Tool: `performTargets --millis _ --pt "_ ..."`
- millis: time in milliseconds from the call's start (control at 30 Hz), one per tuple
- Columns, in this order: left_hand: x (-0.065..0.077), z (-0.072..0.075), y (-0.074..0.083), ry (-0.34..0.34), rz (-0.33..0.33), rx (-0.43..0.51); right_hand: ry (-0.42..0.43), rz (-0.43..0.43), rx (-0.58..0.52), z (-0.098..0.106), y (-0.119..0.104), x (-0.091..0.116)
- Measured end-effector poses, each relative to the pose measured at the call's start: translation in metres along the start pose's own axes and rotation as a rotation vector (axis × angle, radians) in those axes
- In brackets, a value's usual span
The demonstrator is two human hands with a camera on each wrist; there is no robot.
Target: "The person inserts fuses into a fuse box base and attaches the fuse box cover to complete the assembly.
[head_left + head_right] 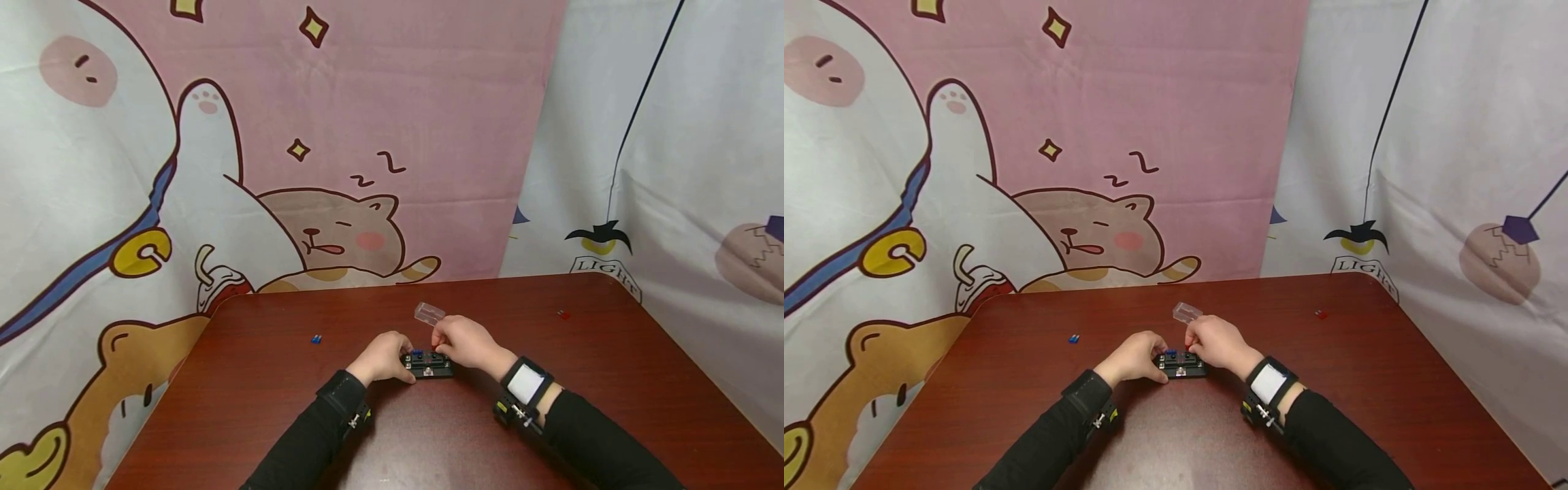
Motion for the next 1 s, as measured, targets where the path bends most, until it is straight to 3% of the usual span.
performTargets --millis 600,1000 --pt "0.0 0.0 0.0 0.0 -0.006 0.006 -0.002 0.073 0.032 -0.001 -0.01 0.003" --pt "0.0 0.001 0.001 -0.002 -0.007 0.003 0.054 0.089 0.015 0.004 -0.013 0.005"
Point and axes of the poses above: each hand's wrist, its own x-axis away from the middle knuckle, its own z-axis out of the back of the hand, y = z × x, the point moved 10 cm from there along -x, towards the middle knuckle, and after that the axes turned 13 degrees about -z, right-handed, at the moved point
